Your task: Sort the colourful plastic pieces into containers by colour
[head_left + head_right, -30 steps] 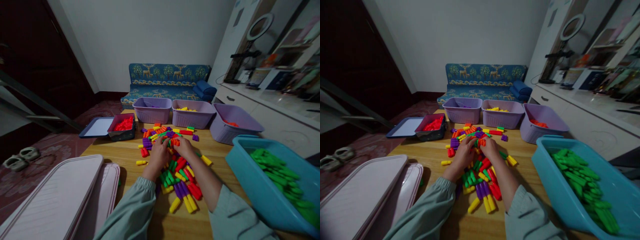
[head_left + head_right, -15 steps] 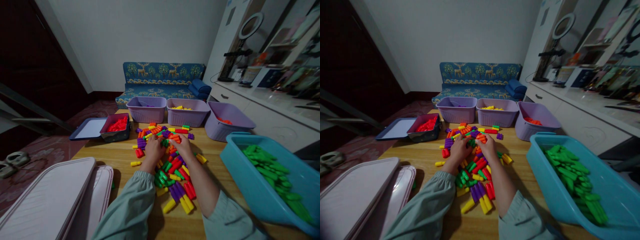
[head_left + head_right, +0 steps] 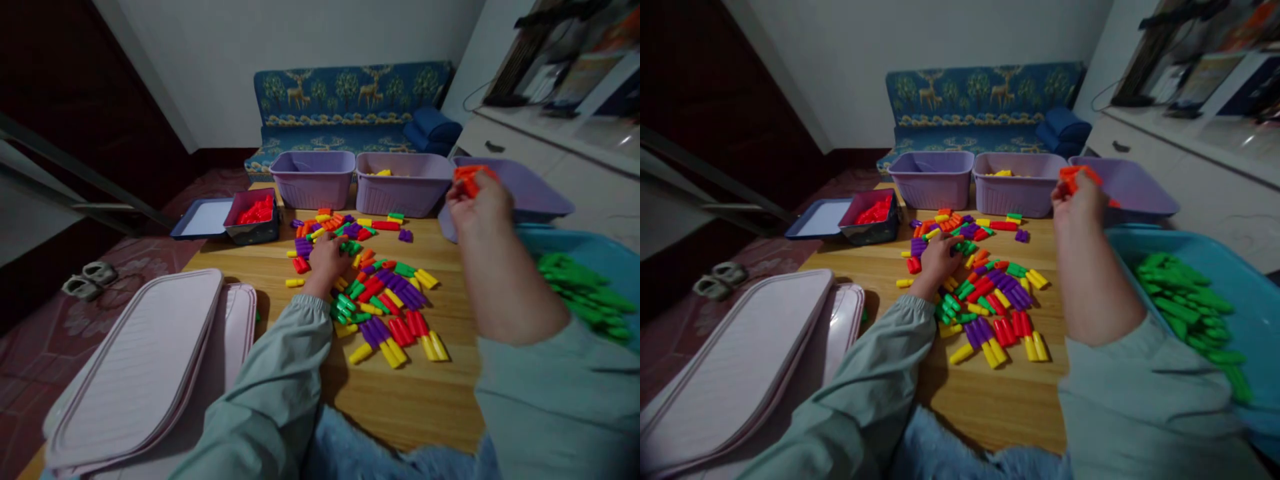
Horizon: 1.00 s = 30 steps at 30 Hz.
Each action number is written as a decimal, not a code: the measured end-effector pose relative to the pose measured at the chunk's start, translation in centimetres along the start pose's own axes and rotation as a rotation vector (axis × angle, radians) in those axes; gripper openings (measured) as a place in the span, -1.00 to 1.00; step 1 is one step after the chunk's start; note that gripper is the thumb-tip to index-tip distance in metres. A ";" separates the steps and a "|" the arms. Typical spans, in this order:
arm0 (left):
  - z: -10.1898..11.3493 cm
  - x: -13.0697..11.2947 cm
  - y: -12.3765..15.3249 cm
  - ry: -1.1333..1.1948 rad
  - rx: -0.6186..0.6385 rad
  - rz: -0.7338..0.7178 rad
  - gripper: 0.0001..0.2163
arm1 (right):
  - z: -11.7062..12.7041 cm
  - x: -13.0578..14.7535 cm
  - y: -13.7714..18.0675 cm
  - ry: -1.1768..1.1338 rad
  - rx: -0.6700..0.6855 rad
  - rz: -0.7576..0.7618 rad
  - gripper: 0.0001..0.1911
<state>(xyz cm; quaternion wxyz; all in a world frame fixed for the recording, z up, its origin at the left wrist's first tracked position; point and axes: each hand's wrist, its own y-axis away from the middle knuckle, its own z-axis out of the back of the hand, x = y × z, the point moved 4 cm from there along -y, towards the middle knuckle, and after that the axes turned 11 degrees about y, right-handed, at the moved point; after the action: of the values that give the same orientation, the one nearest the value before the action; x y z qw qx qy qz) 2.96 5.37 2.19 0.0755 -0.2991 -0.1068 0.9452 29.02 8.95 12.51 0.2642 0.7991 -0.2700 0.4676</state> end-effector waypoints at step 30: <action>2.1 -0.7 -0.9 0.084 0.065 -0.065 -0.72 | 2.5 -9.0 5.8 1.373 0.630 0.557 -0.75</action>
<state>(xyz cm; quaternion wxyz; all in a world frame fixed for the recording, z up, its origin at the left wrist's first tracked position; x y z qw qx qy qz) 2.31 5.77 4.49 0.1203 -0.3322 -0.0823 0.9319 22.84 4.73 4.39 0.0069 0.2736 -0.0919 0.9574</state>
